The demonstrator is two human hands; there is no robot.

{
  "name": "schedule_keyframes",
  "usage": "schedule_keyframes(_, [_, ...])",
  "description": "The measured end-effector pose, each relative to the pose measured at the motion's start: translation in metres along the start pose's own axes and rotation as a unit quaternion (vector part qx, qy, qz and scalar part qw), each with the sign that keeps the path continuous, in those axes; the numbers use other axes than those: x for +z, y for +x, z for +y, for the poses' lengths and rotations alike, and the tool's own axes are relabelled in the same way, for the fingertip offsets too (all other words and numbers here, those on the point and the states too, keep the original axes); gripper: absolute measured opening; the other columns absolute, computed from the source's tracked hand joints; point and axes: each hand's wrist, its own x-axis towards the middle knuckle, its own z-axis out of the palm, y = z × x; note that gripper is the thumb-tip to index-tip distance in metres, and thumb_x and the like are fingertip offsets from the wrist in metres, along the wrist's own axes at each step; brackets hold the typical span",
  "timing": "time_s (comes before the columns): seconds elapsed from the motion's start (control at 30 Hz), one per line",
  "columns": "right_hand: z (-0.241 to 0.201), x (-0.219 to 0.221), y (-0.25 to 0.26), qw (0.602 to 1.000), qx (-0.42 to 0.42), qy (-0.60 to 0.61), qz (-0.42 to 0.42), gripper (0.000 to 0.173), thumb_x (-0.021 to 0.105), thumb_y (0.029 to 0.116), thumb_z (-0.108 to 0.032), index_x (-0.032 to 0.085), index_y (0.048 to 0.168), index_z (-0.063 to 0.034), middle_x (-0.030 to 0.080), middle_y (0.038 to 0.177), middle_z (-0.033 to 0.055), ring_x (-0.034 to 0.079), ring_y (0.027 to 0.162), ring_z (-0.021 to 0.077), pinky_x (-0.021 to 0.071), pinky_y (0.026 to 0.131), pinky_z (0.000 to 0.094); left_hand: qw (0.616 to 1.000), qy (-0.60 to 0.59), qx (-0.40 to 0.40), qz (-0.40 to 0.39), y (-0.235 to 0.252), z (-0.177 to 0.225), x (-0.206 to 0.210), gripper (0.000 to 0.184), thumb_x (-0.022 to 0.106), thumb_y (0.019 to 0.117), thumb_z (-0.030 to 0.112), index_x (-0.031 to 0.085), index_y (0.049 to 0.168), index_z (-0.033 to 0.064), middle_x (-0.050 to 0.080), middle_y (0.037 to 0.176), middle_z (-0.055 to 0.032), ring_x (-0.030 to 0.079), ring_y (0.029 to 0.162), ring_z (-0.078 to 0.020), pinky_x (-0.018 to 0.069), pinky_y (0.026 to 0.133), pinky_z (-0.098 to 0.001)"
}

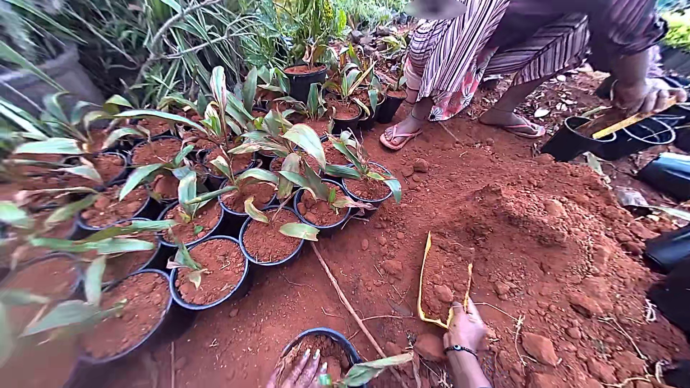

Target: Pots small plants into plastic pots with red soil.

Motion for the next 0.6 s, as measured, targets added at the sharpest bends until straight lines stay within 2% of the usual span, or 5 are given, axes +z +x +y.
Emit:
schedule_keyframes(0.17, [-0.021,-0.067,-0.046,0.994,-0.039,-0.046,-0.091,0.036,0.05,0.0969,0.008,0.053,0.131,0.019,0.063,0.111,0.0211,0.055,0.085,-0.0011,0.0452,0.079,0.0156,0.994,-0.069,-0.072,0.048,0.007,0.029,-0.001,0.052,0.068,0.0941,0.027,0.062,0.138,-0.0006,0.055,0.149,-0.0181,0.039,0.146,-0.0471,0.0207,0.11,-0.0781])
schedule_keyframes(0.27, [-0.038,-0.11,-0.07,0.979,-0.055,-0.115,-0.161,0.032,0.049,0.0932,0.009,0.055,0.123,0.0205,0.062,0.092,0.0096,0.052,0.068,-0.0069,0.0456,0.067,0.0132,0.992,-0.095,-0.068,0.038,0.019,0.045,-0.007,0.036,0.07,0.0937,0.02,0.072,0.124,0.0002,0.063,0.14,-0.0179,0.043,0.143,-0.0444,0.0148,0.115,-0.075])
schedule_keyframes(0.4, [-0.068,-0.153,-0.084,0.918,-0.114,-0.23,-0.303,0.031,0.053,0.0928,0.006,0.063,0.119,0.0176,0.069,0.107,0.0218,0.063,0.085,0.0063,0.0521,0.083,0.0248,0.968,-0.231,-0.081,0.054,0.022,0.041,-0.015,0.027,0.063,0.0955,0.01,0.069,0.111,-0.0106,0.069,0.114,-0.0269,0.062,0.119,-0.0405,0.0319,0.111,-0.064])
schedule_keyframes(0.47, [-0.09,-0.161,-0.091,0.87,-0.153,-0.273,-0.38,0.032,0.053,0.0918,0.006,0.066,0.119,0.015,0.071,0.111,0.026,0.068,0.094,0.0172,0.0537,0.089,0.0347,0.941,-0.303,-0.092,0.116,0.015,0.037,-0.014,0.022,0.063,0.0927,0.003,0.067,0.109,-0.0116,0.07,0.104,-0.0232,0.066,0.102,-0.029,0.0478,0.099,-0.047])
schedule_keyframes(0.6, [-0.147,-0.128,-0.122,0.75,-0.193,-0.367,-0.515,0.03,0.054,0.0955,0.005,0.071,0.119,0.0086,0.071,0.114,0.0297,0.068,0.11,0.0439,0.0481,0.1,0.0598,0.93,-0.327,-0.058,0.158,0.0,0.029,-0.012,0.023,0.061,0.094,0.002,0.072,0.109,-0.0118,0.068,0.124,-0.0252,0.064,0.12,-0.0298,0.046,0.106,-0.0454])
